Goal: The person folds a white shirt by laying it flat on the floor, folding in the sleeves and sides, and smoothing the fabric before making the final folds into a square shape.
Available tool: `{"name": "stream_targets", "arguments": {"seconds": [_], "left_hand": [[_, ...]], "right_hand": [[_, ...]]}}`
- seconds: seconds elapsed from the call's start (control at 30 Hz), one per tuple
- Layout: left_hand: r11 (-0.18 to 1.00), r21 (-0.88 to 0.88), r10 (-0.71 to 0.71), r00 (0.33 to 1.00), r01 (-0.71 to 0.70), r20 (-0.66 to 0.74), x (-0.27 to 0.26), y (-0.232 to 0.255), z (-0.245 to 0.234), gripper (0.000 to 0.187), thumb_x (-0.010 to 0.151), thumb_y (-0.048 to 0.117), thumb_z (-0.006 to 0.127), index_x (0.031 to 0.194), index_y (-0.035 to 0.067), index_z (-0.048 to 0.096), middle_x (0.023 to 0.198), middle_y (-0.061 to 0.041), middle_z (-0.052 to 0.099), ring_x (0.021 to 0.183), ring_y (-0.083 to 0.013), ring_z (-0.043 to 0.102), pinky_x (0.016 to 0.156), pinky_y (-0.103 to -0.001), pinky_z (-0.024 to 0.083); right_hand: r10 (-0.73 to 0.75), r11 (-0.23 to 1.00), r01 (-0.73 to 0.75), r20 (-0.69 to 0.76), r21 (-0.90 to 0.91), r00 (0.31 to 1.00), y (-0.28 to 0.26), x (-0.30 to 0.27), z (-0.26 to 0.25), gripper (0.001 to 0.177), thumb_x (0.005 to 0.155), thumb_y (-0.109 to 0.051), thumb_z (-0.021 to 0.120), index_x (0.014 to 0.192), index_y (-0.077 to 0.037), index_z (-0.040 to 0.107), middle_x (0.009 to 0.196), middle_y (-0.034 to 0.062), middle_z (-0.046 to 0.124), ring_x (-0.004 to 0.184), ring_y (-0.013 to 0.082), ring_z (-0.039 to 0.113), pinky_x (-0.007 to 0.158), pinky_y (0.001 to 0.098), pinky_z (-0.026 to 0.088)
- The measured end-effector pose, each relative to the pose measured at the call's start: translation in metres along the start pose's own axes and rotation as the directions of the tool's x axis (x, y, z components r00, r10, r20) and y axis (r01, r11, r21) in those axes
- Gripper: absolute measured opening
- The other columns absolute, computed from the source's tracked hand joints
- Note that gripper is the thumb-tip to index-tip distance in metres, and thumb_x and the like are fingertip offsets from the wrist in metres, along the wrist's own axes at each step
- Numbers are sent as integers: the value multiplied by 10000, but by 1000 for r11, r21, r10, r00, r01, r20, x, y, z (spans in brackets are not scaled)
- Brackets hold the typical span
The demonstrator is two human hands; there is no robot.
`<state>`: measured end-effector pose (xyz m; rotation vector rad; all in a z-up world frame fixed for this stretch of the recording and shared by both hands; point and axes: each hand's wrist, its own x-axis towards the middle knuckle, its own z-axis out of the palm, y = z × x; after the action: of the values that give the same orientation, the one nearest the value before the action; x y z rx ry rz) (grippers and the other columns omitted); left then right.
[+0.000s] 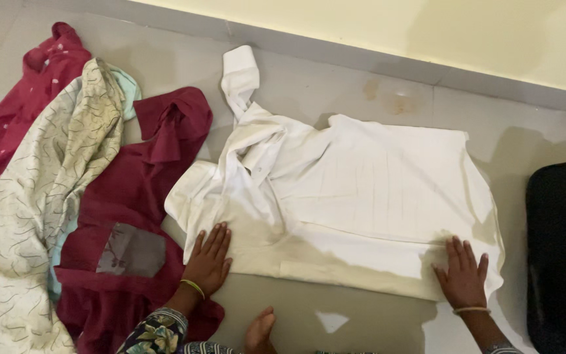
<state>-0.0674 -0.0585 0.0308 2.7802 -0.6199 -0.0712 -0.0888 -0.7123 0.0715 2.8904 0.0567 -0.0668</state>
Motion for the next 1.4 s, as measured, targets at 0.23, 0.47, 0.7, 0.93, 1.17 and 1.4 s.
{"name": "stream_targets", "arguments": {"seconds": [0.23, 0.47, 0.7, 0.93, 1.17, 1.4], "left_hand": [[999, -31, -27, 998, 28, 49, -1, -1, -1, 728, 951, 321, 467, 1560, 6, 223, 1660, -159, 183, 1540, -273, 135, 1227, -501, 80], [999, -53, -8, 999, 11, 46, -3, -5, 2, 736, 960, 318, 476, 1570, 4, 210, 1672, -164, 152, 1543, -275, 117, 1222, -497, 74], [997, -69, -19, 998, 24, 63, -4, -5, 0, 732, 964, 320, 481, 1565, -10, 226, 1666, -175, 176, 1546, -285, 132, 1226, -500, 69], [997, -70, -24, 997, 29, 69, -3, -5, -3, 716, 969, 314, 461, 1561, -14, 228, 1658, -178, 186, 1535, -287, 139, 1221, -494, 71], [998, -60, -13, 1000, 13, 8, -5, -5, -3, 725, 958, 321, 458, 1563, -11, 236, 1663, -177, 190, 1538, -287, 148, 1226, -494, 81], [996, -93, -3, 1000, 3, -5, -6, -7, 1, 731, 950, 323, 475, 1556, -18, 248, 1660, -188, 196, 1539, -301, 147, 1222, -507, 89]], "right_hand": [[-151, 884, 231, -220, 406, 964, -127, 89, -50, 539, 907, -169, 665, 1410, -16, 544, 1423, 201, 571, 1334, 373, 511, 1144, 493, 400], [-316, 639, 440, -306, 631, 898, -324, 188, -156, 339, 971, -168, 637, 1309, -188, 650, 1000, 88, 744, 869, 299, 710, 711, 426, 574], [-430, 688, 404, -109, 603, 896, -407, 249, -188, 374, 980, -351, 585, 1336, -260, 652, 923, 125, 732, 814, 341, 696, 684, 495, 552], [-291, 759, 272, -66, 591, 954, -387, 274, -195, 388, 919, -523, 677, 881, -142, 738, 792, 80, 740, 760, 310, 712, 711, 459, 558], [-255, 862, 363, -317, 354, 913, -308, 319, -259, 204, 819, -215, 789, 959, -164, 650, 1014, 97, 703, 956, 350, 667, 799, 492, 518], [-368, 854, 510, -572, 105, 733, -259, 344, -359, 407, 875, -48, 792, 1249, -135, 658, 1058, 109, 692, 889, 341, 662, 772, 477, 474]]}}
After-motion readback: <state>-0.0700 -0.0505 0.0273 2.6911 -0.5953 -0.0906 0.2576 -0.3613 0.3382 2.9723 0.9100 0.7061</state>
